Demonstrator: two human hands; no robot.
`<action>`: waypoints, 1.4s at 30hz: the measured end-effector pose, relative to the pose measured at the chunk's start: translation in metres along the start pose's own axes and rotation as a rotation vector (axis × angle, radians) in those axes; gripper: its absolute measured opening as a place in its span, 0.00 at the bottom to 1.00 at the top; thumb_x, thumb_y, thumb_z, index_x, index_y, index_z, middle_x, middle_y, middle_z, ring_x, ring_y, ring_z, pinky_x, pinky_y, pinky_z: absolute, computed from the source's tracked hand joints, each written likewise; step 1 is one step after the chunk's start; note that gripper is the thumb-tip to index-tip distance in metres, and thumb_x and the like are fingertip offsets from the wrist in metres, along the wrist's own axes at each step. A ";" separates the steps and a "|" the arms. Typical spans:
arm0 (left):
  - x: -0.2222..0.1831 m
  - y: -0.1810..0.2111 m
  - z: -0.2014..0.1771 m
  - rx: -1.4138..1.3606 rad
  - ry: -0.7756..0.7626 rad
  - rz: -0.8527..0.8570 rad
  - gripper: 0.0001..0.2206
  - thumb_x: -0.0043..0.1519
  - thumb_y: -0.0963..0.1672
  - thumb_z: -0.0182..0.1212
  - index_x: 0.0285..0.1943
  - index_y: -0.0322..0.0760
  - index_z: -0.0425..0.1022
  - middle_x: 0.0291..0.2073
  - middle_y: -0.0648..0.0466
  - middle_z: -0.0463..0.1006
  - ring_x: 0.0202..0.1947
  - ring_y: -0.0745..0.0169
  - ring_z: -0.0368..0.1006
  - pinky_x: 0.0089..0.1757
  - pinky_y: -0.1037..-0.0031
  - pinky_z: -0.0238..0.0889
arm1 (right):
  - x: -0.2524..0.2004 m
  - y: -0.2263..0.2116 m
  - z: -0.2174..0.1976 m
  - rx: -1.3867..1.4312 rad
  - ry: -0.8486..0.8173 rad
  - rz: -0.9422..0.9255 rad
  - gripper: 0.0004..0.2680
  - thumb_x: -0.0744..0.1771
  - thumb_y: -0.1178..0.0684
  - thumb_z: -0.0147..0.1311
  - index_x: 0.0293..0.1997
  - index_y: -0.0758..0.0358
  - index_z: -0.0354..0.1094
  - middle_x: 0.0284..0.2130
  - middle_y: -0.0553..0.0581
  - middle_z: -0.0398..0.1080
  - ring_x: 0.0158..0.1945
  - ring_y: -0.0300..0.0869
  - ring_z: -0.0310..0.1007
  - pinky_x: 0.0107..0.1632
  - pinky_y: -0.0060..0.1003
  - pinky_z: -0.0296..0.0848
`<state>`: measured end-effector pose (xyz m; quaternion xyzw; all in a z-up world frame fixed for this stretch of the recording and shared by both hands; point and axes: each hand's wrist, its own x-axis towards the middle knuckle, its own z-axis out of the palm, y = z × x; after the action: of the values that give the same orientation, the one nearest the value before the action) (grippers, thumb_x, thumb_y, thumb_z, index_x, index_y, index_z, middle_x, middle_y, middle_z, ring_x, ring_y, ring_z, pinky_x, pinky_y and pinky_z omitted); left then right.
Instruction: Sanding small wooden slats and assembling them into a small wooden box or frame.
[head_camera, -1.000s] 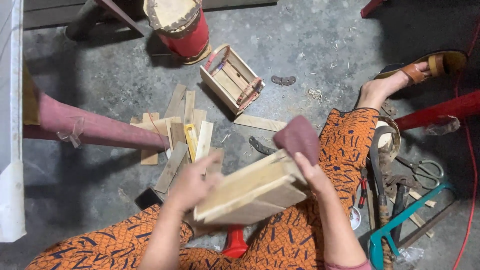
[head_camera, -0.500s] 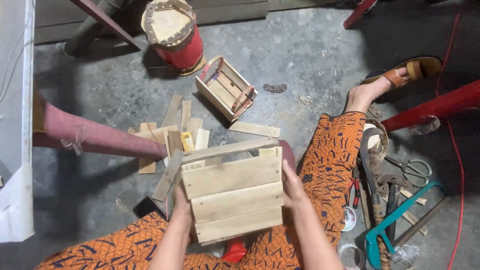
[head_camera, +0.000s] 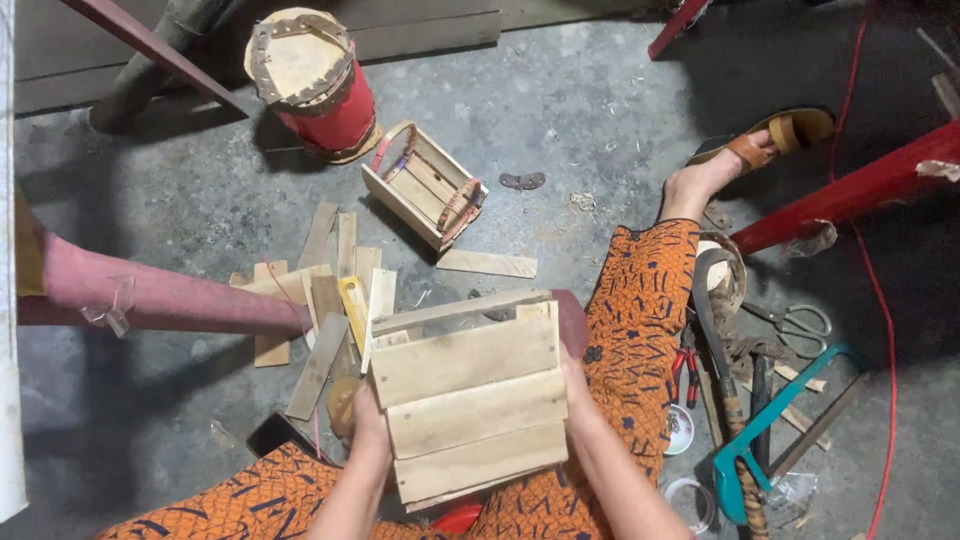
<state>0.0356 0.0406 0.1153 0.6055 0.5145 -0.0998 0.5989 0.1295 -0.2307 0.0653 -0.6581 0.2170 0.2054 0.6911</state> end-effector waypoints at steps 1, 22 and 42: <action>0.001 -0.002 -0.001 0.005 0.000 -0.001 0.33 0.65 0.57 0.40 0.62 0.27 0.74 0.52 0.42 0.79 0.52 0.53 0.71 0.54 0.70 0.61 | 0.002 0.008 -0.003 -0.005 -0.005 -0.020 0.20 0.68 0.41 0.39 0.61 0.64 0.66 0.55 0.64 0.71 0.57 0.48 0.68 0.58 0.43 0.67; 0.028 0.005 -0.003 -0.453 -0.288 0.010 0.38 0.64 0.66 0.37 0.70 0.42 0.69 0.60 0.47 0.75 0.53 0.50 0.75 0.53 0.55 0.68 | 0.013 0.045 0.003 -0.112 -0.120 -0.228 0.14 0.72 0.48 0.40 0.44 0.62 0.75 0.40 0.60 0.78 0.43 0.40 0.69 0.56 0.43 0.68; -0.001 0.038 -0.007 0.877 -0.242 0.025 0.23 0.62 0.63 0.42 0.60 0.74 0.77 0.61 0.73 0.76 0.67 0.67 0.66 0.72 0.61 0.31 | 0.015 -0.031 0.031 0.132 0.125 0.260 0.23 0.67 0.29 0.46 0.56 0.58 0.72 0.45 0.57 0.76 0.49 0.44 0.74 0.55 0.35 0.72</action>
<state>0.0597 0.0550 0.1410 0.7920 0.3427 -0.3712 0.3427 0.1604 -0.2010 0.0835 -0.5889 0.3559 0.2373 0.6857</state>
